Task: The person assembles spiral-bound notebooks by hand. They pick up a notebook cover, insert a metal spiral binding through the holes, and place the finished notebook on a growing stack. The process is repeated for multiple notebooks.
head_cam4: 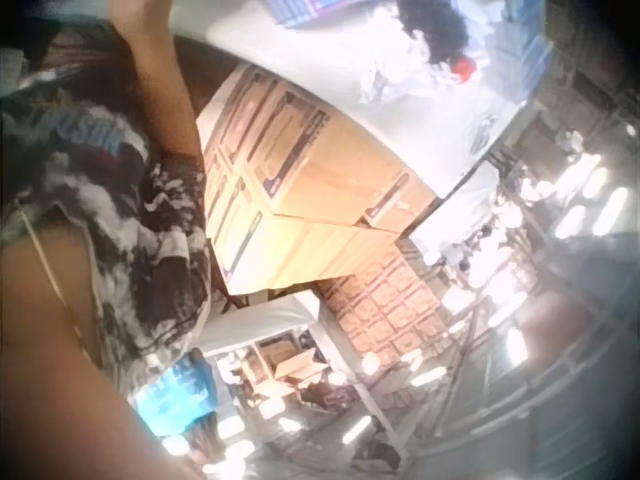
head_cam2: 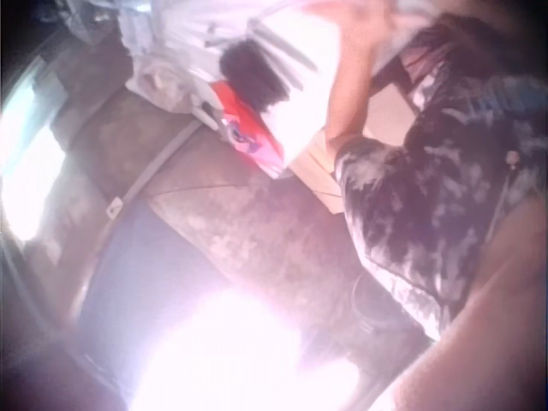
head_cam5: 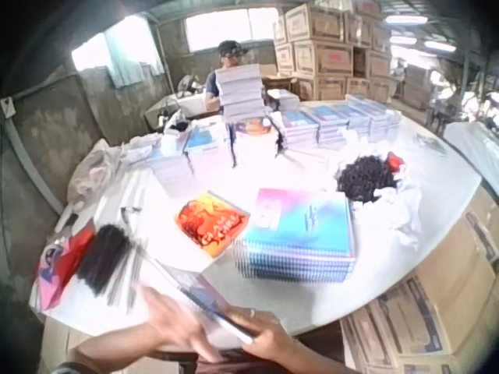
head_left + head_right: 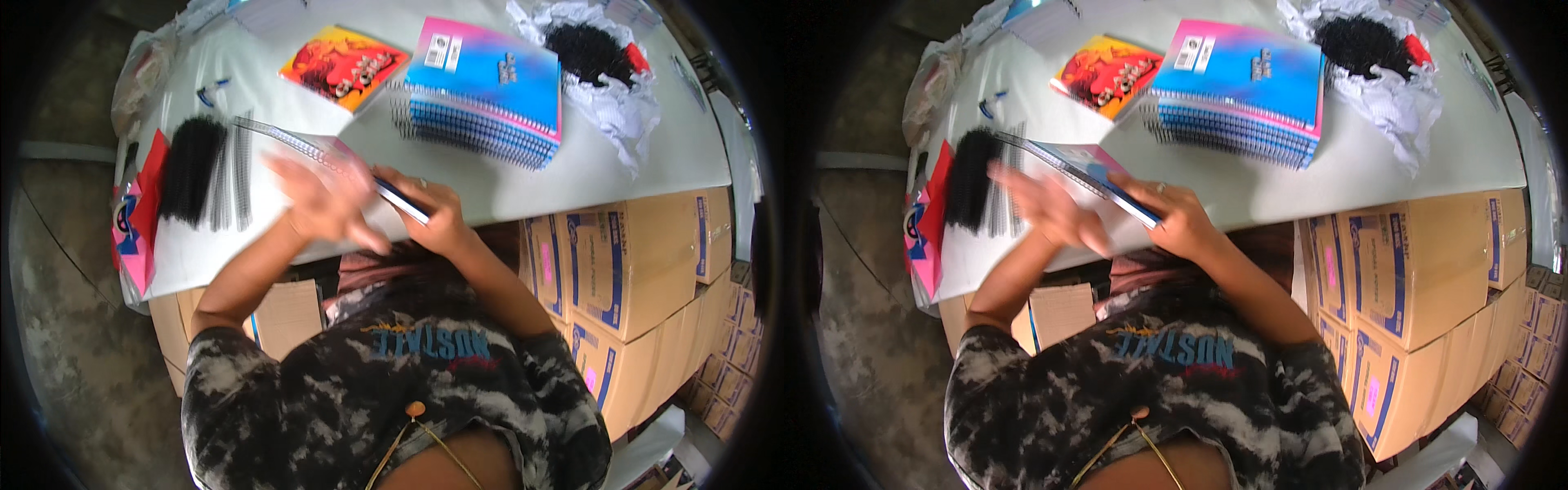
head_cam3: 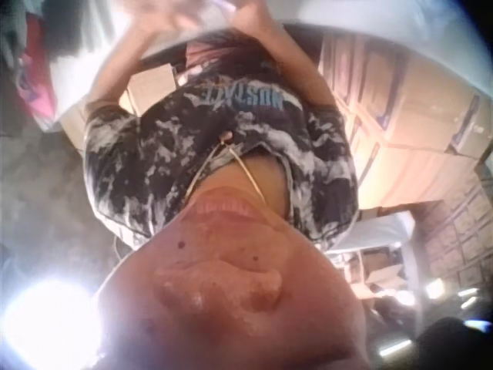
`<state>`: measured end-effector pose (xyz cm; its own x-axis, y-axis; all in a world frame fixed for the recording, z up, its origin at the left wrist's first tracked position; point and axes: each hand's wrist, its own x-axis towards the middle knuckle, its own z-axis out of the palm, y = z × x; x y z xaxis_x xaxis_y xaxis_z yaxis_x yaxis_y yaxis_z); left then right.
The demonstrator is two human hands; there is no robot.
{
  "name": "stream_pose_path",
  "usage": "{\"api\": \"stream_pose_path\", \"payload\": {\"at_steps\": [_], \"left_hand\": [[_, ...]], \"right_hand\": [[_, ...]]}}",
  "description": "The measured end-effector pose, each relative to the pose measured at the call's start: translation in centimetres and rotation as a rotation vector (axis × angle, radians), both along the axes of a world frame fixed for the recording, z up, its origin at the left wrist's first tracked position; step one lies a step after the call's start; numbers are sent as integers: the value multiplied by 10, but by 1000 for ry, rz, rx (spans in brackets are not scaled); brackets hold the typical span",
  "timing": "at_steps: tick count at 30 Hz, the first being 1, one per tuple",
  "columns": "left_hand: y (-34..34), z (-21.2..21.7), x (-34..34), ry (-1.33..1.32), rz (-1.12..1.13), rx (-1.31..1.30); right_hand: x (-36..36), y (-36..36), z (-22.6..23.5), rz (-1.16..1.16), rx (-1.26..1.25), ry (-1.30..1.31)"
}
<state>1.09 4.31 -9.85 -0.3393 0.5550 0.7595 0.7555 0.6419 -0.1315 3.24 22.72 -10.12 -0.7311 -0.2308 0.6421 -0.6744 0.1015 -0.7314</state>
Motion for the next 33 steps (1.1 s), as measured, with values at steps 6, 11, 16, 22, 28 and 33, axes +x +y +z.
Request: {"api": "stream_pose_path", "payload": {"at_steps": [6, 11, 16, 22, 28, 33], "left_hand": [[17, -19, 23, -194, -198, -36], [-16, -50, -25, 242, -49, 60], [29, -24, 37, -393, -292, 176], [21, -5, 4, -155, 90, 123], [37, 53, 64, -537, 48, 306], [9, 138, 86, -707, 218, 803]], "right_hand": [[0, -3, -5, -39, -30, -37], [4, -14, 1, 28, 34, 79], [-4, -3, -10, 12, -83, -35], [-1, -13, -14, 36, 11, -10], [-1, -32, 27, 339, -133, 12], [3, -30, 107, 140, 249, 321]]}}
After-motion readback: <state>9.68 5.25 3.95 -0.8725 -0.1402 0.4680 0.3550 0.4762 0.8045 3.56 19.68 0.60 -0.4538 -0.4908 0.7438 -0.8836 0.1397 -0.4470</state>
